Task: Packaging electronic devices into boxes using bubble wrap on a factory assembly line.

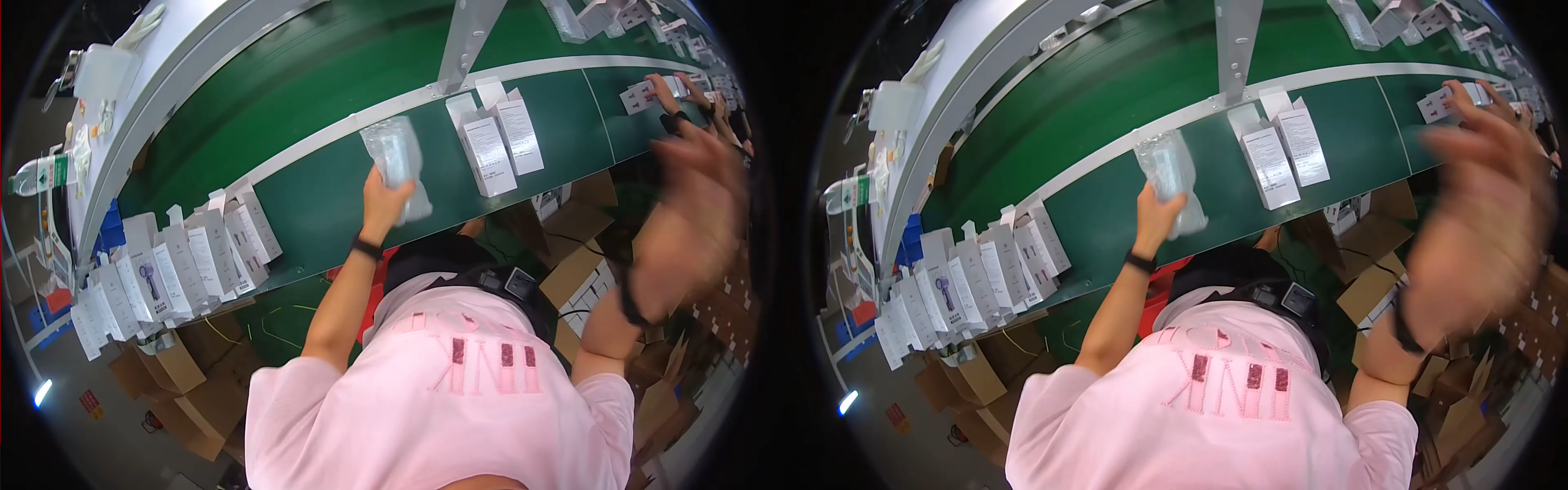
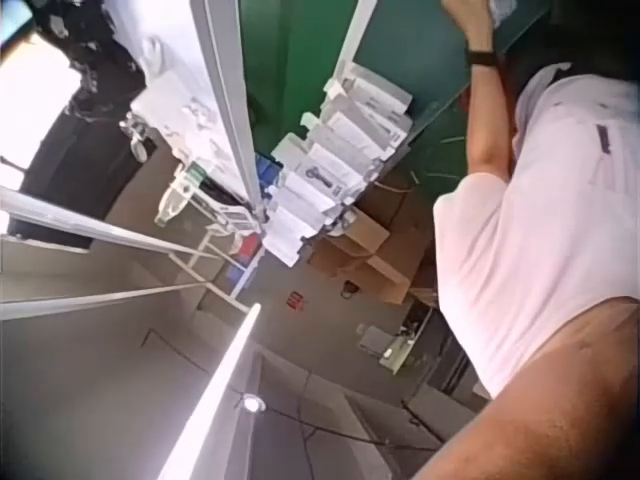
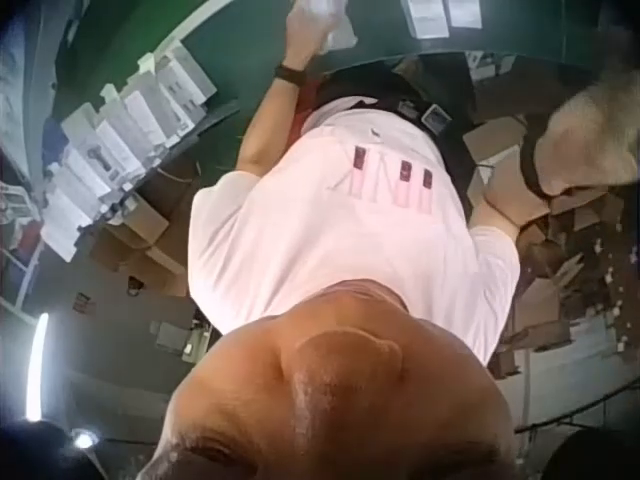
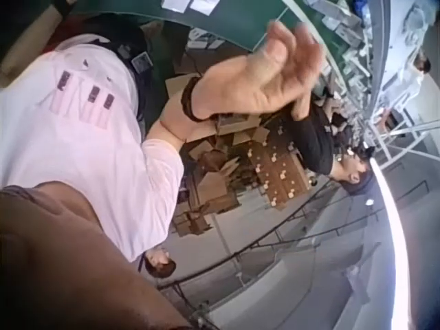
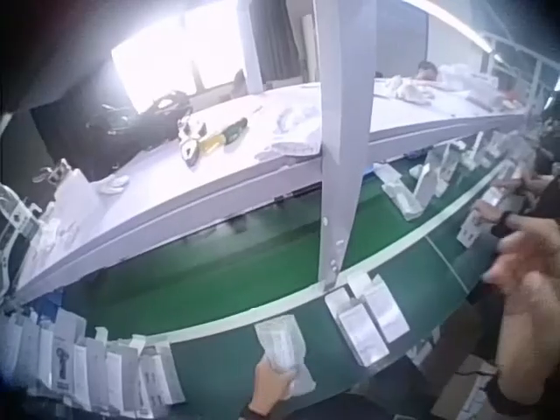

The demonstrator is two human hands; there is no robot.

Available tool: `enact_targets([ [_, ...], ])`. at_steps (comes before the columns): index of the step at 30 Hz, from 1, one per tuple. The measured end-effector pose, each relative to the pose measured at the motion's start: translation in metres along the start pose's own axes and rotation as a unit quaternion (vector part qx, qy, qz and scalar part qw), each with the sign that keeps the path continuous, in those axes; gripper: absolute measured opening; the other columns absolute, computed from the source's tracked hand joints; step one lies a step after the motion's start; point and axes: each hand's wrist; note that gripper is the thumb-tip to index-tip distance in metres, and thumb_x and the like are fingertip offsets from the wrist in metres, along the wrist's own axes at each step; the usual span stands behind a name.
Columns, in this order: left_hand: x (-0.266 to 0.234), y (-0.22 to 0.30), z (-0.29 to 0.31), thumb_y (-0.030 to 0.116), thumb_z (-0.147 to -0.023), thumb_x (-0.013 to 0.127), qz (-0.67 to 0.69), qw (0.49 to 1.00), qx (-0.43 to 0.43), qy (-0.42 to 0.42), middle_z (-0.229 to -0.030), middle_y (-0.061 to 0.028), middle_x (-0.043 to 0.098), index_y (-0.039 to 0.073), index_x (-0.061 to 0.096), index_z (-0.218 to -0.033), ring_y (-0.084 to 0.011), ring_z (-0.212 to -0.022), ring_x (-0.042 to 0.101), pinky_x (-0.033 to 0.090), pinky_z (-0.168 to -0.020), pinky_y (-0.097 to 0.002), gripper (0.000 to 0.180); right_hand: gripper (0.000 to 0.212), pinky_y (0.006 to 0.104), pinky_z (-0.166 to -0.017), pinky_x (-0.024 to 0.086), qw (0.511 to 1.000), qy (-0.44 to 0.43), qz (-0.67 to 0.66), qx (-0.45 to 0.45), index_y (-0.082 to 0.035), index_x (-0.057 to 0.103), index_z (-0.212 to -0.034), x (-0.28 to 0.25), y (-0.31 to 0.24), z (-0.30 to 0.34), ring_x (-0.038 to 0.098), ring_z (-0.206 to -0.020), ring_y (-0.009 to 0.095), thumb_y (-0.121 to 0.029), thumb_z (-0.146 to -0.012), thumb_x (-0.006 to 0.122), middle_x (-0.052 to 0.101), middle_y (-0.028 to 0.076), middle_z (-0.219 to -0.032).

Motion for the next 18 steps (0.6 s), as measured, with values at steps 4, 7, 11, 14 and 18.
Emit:
enact_targets([
  [4, -0.006, 0.112, 0.079, 0.008, -0.063, 0.072, -0.08, 0.959, 0.254, -0.094, -0.118, -0.0139, 0.06, 0.0, 0.055, -0.122, -0.0243, -0.106, 0.06, 0.046, -0.092, -0.0338, 0.062, 0.068, 0.0305, -0.083, 0.05, 0.918, -0.287, -0.266, 0.066, 0.004, 0.05, -0.133, 0.067, 0.0, 0.056, 0.062, -0.092, 0.019, -0.012, -0.072, 0.077, 0.061, 0.014, -0.123],
  [7, -0.005, 0.131, 0.105, 0.007, -0.062, 0.072, 0.054, 0.975, 0.138, -0.164, -0.116, -0.0106, 0.06, -0.001, 0.055, -0.121, -0.0189, -0.103, 0.06, 0.046, -0.09, -0.0308, 0.062, 0.045, 0.0313, -0.075, 0.047, 0.921, -0.347, -0.169, -0.046, 0.0, 0.065, -0.112, 0.07, -0.014, 0.047, 0.057, -0.081, 0.023, -0.007, -0.07, 0.078, 0.061, 0.012, -0.099],
  [11, -0.001, 0.129, 0.1, 0.005, -0.063, 0.07, 0.21, 0.957, 0.062, -0.19, -0.103, -0.0043, 0.063, -0.001, 0.057, -0.116, -0.0111, -0.09, 0.06, 0.048, -0.081, -0.0268, 0.055, 0.041, 0.035, -0.068, 0.041, 0.916, -0.336, -0.092, -0.198, -0.004, 0.07, -0.104, 0.058, -0.02, 0.054, 0.049, -0.073, 0.021, -0.003, -0.063, 0.073, 0.057, 0.005, -0.087],
  [14, -0.001, 0.129, 0.099, 0.006, -0.063, 0.07, 0.218, 0.944, 0.058, -0.243, -0.096, -0.0021, 0.064, -0.001, 0.059, -0.109, -0.01, -0.086, 0.06, 0.048, -0.077, -0.0263, 0.048, 0.045, 0.0377, -0.07, 0.042, 0.925, -0.305, 0.0, -0.225, -0.006, 0.071, -0.1, 0.064, -0.042, 0.071, 0.049, -0.075, 0.021, -0.011, -0.055, 0.069, 0.055, 0.003, -0.087],
  [18, 0.003, 0.121, 0.098, 0.008, -0.063, 0.069, 0.283, 0.915, 0.075, -0.277, -0.093, -0.0026, 0.065, -0.001, 0.06, -0.104, -0.01, -0.084, 0.06, 0.048, -0.075, -0.0261, 0.043, 0.049, 0.0371, -0.069, 0.041, 0.939, -0.231, 0.011, -0.254, -0.005, 0.072, -0.098, 0.073, -0.045, 0.082, 0.049, -0.077, 0.021, -0.017, -0.051, 0.064, 0.054, 0.003, -0.086],
])
Point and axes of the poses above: each hand's wrist, its own z-axis away from the middle knuckle, its own x-axis out of the palm, y = z × x
